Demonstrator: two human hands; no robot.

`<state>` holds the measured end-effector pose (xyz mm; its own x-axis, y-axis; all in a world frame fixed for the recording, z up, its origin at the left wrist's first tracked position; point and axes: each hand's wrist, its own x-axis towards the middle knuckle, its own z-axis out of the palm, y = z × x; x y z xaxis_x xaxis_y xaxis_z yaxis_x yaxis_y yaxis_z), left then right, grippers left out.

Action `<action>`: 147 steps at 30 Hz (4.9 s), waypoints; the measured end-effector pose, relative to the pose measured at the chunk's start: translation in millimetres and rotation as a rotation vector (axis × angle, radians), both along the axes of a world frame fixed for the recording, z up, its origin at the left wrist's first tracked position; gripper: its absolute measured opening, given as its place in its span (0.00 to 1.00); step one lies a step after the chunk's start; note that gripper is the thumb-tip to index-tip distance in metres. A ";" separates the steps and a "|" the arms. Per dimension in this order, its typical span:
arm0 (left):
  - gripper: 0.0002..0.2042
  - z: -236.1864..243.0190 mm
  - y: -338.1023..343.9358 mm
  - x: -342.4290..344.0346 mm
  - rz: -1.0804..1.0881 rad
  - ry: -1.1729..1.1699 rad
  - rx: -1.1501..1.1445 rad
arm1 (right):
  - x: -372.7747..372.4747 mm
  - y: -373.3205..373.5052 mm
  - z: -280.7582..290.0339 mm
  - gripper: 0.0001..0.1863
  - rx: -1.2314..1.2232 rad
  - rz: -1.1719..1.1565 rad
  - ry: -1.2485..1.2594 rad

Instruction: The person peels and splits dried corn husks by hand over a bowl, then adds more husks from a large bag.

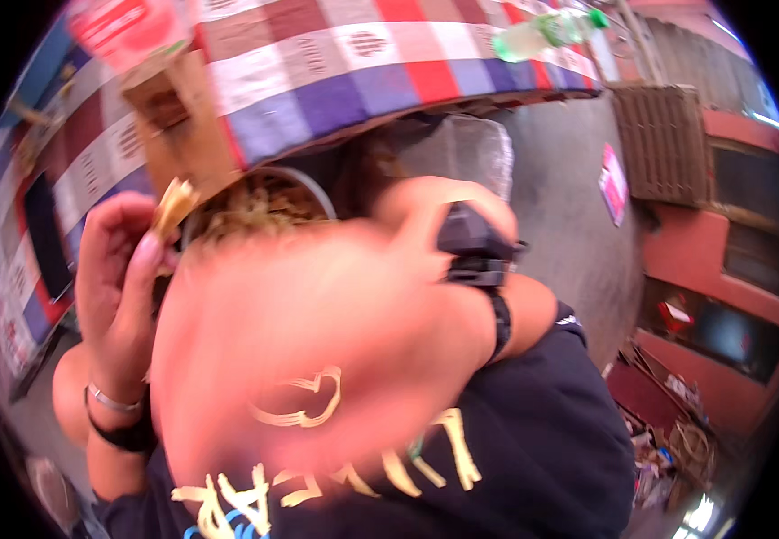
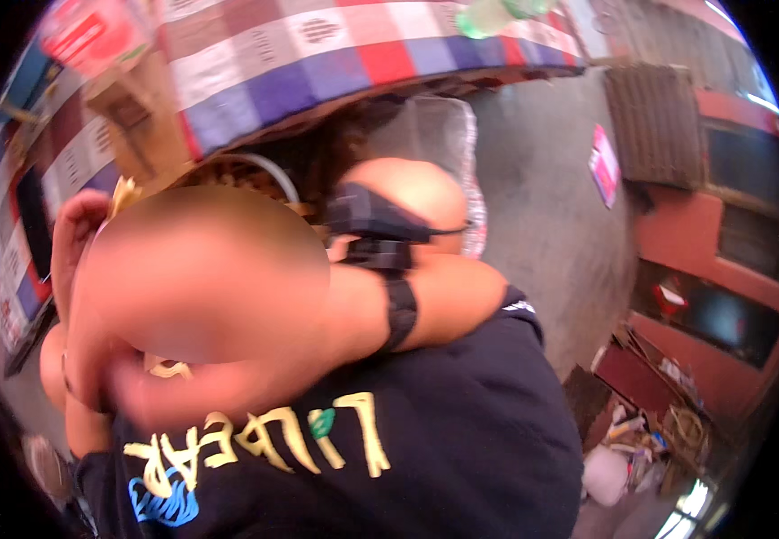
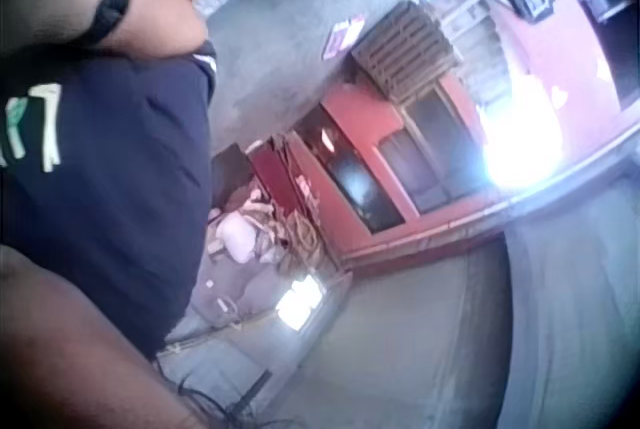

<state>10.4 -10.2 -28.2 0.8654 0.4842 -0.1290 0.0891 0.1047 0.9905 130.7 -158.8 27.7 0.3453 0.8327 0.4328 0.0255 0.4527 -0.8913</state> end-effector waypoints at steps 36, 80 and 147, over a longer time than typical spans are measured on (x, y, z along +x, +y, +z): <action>0.04 25.7 -4.5 25.0 -0.184 -0.257 0.721 | 18.8 3.5 -42.8 0.14 -0.418 0.014 0.264; 0.07 5.4 15.0 -16.6 -0.252 -0.143 0.442 | 39.1 -2.8 -37.9 0.18 -0.402 -0.087 -0.603; 0.08 -55.1 49.3 43.1 0.053 0.173 0.761 | 81.4 50.7 -106.0 0.14 -0.755 -0.447 -0.522</action>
<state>53.5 39.1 -83.4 0.8367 0.5335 0.1237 0.2630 -0.5895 0.7637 212.0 -108.1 -78.3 0.6100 0.7917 0.0338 0.5215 -0.3690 -0.7693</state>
